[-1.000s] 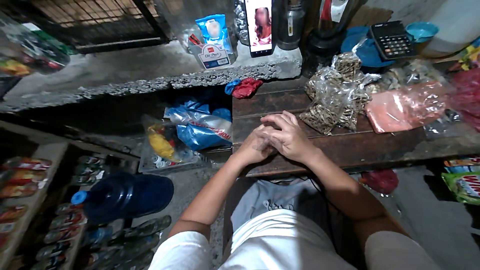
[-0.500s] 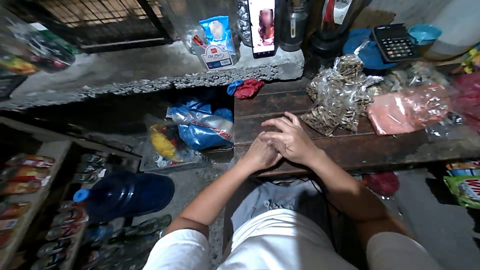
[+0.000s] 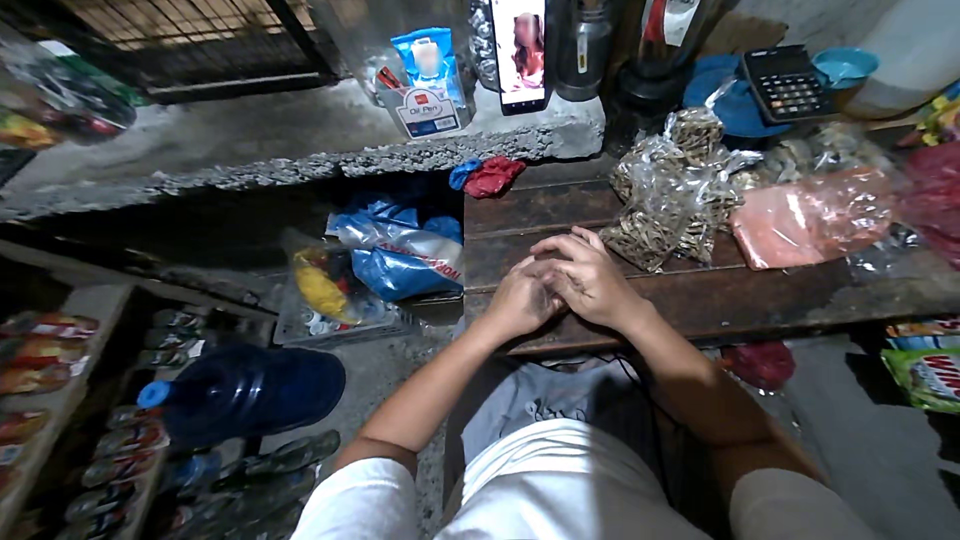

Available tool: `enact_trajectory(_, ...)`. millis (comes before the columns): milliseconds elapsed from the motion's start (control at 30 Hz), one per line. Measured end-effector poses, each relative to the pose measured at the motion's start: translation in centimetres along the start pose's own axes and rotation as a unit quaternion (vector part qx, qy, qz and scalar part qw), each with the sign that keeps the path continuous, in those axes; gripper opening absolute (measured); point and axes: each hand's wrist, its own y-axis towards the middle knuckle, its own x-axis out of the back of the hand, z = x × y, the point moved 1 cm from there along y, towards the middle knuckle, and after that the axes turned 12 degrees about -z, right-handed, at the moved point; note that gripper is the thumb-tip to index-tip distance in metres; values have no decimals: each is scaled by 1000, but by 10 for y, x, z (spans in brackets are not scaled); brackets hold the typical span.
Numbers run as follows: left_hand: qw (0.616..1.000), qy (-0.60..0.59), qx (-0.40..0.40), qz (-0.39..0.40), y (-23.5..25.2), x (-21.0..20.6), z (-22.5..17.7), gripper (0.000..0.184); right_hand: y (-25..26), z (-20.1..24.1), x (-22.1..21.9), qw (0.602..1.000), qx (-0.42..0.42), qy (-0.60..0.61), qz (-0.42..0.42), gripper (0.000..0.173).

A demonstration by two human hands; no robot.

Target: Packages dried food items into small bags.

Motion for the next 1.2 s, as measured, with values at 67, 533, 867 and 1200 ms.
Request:
enact_trajectory(67,1000,-2,-3,-4,-1,1,1,23,-2,-1,1,1000,-10,7,-5,39)
enact_trajectory(533,993,-15,89,72,3,6,-13,23,-1,2,-3,1000,-17,2,24,28)
enact_trajectory(867,991,122,-60,-4,5,9,-10,18,5,1,14,974,110,-187,-65,32)
enact_trajectory(1200,981,179,-68,8,8,-1,-9,22,-8,10,4,982,-174,66,-25,41)
